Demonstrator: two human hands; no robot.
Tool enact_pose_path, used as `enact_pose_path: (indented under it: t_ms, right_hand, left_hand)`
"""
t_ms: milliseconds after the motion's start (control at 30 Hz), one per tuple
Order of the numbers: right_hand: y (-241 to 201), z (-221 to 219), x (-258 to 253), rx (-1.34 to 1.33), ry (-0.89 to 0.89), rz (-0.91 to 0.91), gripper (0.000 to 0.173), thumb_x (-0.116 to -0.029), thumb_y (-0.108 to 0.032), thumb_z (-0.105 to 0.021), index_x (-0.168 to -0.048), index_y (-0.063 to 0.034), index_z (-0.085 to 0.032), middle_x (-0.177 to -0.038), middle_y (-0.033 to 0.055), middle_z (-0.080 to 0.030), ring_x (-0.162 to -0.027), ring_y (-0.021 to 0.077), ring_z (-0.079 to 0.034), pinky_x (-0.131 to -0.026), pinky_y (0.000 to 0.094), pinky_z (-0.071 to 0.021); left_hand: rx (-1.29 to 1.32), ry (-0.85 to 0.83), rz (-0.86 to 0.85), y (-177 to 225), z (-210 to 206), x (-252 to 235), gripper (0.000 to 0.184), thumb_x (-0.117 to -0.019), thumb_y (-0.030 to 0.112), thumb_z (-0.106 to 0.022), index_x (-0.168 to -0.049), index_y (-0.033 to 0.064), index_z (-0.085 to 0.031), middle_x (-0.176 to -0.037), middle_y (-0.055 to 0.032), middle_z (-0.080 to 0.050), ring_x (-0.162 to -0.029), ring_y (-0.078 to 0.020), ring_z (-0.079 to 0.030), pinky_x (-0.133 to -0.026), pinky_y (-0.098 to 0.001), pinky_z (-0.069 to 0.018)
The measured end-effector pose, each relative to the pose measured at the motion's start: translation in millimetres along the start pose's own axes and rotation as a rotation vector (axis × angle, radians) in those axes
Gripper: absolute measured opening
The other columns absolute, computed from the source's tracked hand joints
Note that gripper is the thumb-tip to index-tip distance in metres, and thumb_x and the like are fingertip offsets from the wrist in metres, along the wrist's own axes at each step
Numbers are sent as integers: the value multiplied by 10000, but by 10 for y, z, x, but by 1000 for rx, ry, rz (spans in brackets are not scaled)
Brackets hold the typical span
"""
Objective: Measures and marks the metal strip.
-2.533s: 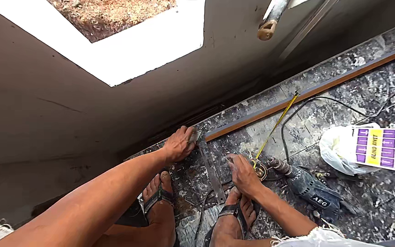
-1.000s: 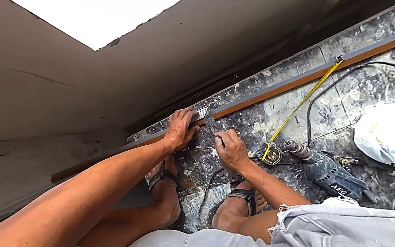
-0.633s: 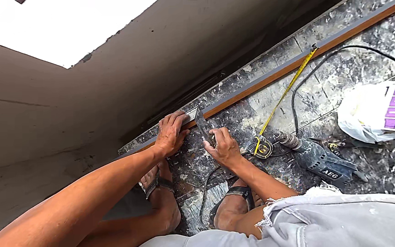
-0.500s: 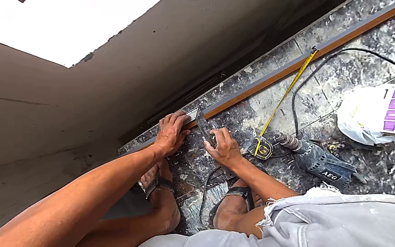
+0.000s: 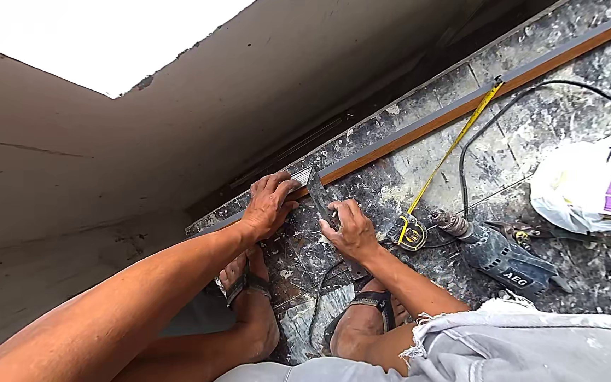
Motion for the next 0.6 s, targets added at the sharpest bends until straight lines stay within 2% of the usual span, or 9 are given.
enact_pose_path:
  t_ms: [300,367,433,500,533,600]
  right_hand:
    - [6,-4,2,-25,-7,-4,424,-899,-397,-725,-1148,-54,-698,-994,104,-645,-782,208,-666,-610,362,-579]
    - [9,58,-11,-123,-33,-71,415,-943,-398,-698,-1182,-58,-697,-1029,96,-648,-790,184,-651,-653,355,-582]
    - [10,157,-115,-203,-23,-126,316,-1016,-304,-596,-1193,-63,-699,-1050,87,-655,-815,152,-648,-705,321,-585]
    - [6,237,-277,-226,2,-150,286,-1032,-206,-541,-1226,-58,-690,-1067,103,-665,-891,174,-664,-778,339,-588]
    - [1,267,-365,-238,7,-157,300,-1022,-172,-547,-1270,-56,-671,-1060,106,-671,-880,180,-666,-770,347,-586]
    - [-1,301,-530,-281,-10,-195,397,-994,-158,-604,-1378,-65,-565,-972,68,-667,-761,144,-650,-685,324,-582]
  left_hand:
    - [-13,-12,11,-11,-5,-7,392,-998,425,-645,-1351,254,-636,-1453,-78,-548,-1369,-303,-487,-1099,-547,-395]
    - [-19,-34,26,2,-8,-10,381,-1004,418,-637,-1350,259,-637,-1463,-84,-541,-1377,-309,-482,-1102,-553,-395]
    - [-22,-40,42,9,3,-23,371,-1009,407,-631,-1348,258,-639,-1458,-91,-544,-1375,-314,-484,-1106,-557,-394]
    - [-25,-32,51,10,3,-20,363,-1012,406,-623,-1341,254,-642,-1450,-89,-550,-1373,-311,-487,-1104,-552,-395]
    - [-24,-29,56,10,-2,-15,359,-1013,406,-621,-1338,255,-643,-1450,-87,-551,-1374,-308,-486,-1105,-550,-393]
    - [-16,-43,69,15,0,-17,353,-1013,399,-619,-1338,261,-639,-1458,-83,-543,-1385,-305,-475,-1115,-557,-383]
Point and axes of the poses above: each hand's wrist, its own x-axis away from the middle knuckle, its own z-axis out of the back of the hand, y = z × x, the point moved 6 cm from there along -x, towards the middle knuckle
